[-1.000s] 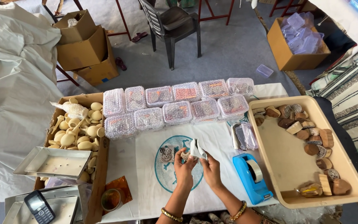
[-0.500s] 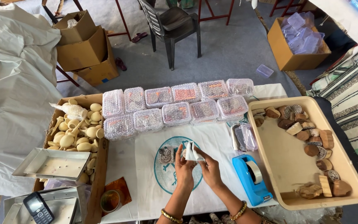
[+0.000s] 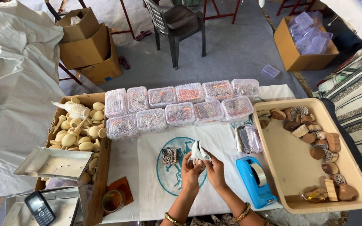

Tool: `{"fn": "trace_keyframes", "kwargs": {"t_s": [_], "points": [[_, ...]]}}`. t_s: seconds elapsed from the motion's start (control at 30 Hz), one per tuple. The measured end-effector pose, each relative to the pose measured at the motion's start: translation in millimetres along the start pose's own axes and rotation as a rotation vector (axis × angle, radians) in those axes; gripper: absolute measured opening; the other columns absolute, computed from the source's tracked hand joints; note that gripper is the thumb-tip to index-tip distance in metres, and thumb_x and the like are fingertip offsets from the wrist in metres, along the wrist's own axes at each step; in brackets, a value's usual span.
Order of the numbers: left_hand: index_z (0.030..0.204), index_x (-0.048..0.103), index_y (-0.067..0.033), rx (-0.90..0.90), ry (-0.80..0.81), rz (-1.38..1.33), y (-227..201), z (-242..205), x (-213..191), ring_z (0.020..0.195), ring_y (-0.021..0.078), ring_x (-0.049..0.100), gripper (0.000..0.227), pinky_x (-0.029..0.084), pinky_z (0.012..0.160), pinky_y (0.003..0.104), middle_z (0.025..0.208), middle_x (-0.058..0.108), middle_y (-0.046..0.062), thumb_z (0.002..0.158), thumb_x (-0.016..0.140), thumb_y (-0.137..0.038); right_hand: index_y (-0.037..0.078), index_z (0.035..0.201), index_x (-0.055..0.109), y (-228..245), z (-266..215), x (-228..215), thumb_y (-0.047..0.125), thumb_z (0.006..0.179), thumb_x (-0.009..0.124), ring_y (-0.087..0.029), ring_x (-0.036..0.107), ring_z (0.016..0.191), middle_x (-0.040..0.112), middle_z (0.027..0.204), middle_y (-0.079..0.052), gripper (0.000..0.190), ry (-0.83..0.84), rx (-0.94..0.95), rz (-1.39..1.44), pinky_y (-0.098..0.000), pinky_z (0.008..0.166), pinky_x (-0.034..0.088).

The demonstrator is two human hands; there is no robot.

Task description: The person cleans small decorative wooden items with a white cloth, then places them into a clear plastic container. They also handle a small orange packet and arrange the items on a table covered with a white cloth.

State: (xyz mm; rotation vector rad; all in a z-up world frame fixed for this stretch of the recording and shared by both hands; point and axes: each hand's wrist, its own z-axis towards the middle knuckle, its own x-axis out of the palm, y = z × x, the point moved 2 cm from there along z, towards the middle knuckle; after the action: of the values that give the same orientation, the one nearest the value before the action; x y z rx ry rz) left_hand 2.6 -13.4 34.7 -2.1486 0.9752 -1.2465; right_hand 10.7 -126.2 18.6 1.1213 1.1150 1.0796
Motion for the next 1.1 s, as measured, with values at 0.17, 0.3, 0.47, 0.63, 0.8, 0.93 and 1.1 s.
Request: {"fn": "trace_keyframes", "kwargs": {"t_s": [0.17, 0.3, 0.47, 0.63, 0.8, 0.93, 1.1], "points": [[0.132, 0.060, -0.0081, 0.015, -0.077, -0.031, 11.2, 21.1, -11.5, 0.100, 0.0162, 0.066, 0.047, 0.056, 0.085, 0.035, 0.114, 0.067, 0.001, 0.088, 0.061, 0.006, 0.008, 0.139, 0.064, -11.2, -10.2, 6.5, 0.001, 0.097, 0.059, -0.007, 0.067, 0.081, 0.081, 0.101, -0.010, 0.042, 0.004, 0.034, -0.032, -0.0247, 0.070, 0.054], [0.133, 0.064, -0.0075, -0.003, -0.127, 0.056, 23.4, 35.4, -22.6, 0.096, 0.0167, 0.067, 0.054, 0.059, 0.083, 0.032, 0.112, 0.066, 0.006, 0.084, 0.057, 0.014, 0.007, 0.133, 0.068, -12.3, -12.7, -2.7, -0.002, 0.095, 0.060, -0.014, 0.072, 0.089, 0.079, 0.111, -0.014, 0.040, 0.028, -0.035, -0.137, -0.0276, 0.075, 0.055], [0.133, 0.065, -0.0063, 0.070, -0.051, 0.246, 77.7, 83.2, -60.7, 0.087, 0.0154, 0.064, 0.052, 0.053, 0.075, 0.029, 0.111, 0.070, 0.008, 0.084, 0.062, 0.009, 0.004, 0.126, 0.070, -33.4, -7.6, -36.8, -0.001, 0.093, 0.064, -0.019, 0.073, 0.088, 0.077, 0.105, -0.018, 0.035, 0.070, -0.032, -0.275, -0.0303, 0.075, 0.056], [0.131, 0.067, -0.0081, 0.036, -0.132, 0.771, 50.4, 92.0, -38.2, 0.087, 0.0188, 0.066, 0.043, 0.055, 0.076, 0.031, 0.107, 0.070, 0.015, 0.089, 0.074, -0.009, 0.003, 0.123, 0.071, -64.0, -20.5, -58.2, 0.006, 0.094, 0.067, -0.017, 0.066, 0.070, 0.076, 0.088, -0.015, 0.030, -0.033, 0.171, -0.353, -0.0317, 0.065, 0.052], [0.127, 0.064, -0.0081, 0.427, -0.104, 1.430, 47.5, 96.5, -45.5, 0.107, 0.0361, 0.060, 0.043, 0.052, 0.093, 0.044, 0.122, 0.056, 0.018, 0.087, 0.077, -0.013, 0.003, 0.127, 0.068, -71.0, -28.0, -64.9, 0.013, 0.097, 0.065, -0.013, 0.061, 0.068, 0.074, 0.081, -0.012, 0.032, -0.149, 0.250, -0.318, -0.0316, 0.063, 0.050], [0.133, 0.059, -0.0065, 0.475, -0.073, 1.400, 32.1, 101.4, -62.6, 0.115, 0.0355, 0.056, 0.050, 0.049, 0.097, 0.046, 0.126, 0.054, 0.019, 0.086, 0.075, -0.013, 0.001, 0.127, 0.067, -92.2, -24.4, -73.7, 0.015, 0.098, 0.064, -0.009, 0.064, 0.075, 0.075, 0.088, -0.008, 0.032, -0.175, 0.167, -0.232, -0.0282, 0.068, 0.052], [0.139, 0.051, -0.0016, 0.479, -0.682, 1.499, -43.5, 81.2, -89.1, 0.124, 0.0382, 0.040, 0.081, 0.031, 0.097, 0.057, 0.131, 0.049, 0.021, 0.071, 0.087, -0.027, 0.001, 0.126, 0.069, -92.8, -23.1, -66.1, 0.018, 0.100, 0.063, -0.009, 0.059, 0.084, 0.073, 0.099, -0.002, 0.031, -0.232, 0.437, 0.131, -0.0280, 0.075, 0.049]]}}
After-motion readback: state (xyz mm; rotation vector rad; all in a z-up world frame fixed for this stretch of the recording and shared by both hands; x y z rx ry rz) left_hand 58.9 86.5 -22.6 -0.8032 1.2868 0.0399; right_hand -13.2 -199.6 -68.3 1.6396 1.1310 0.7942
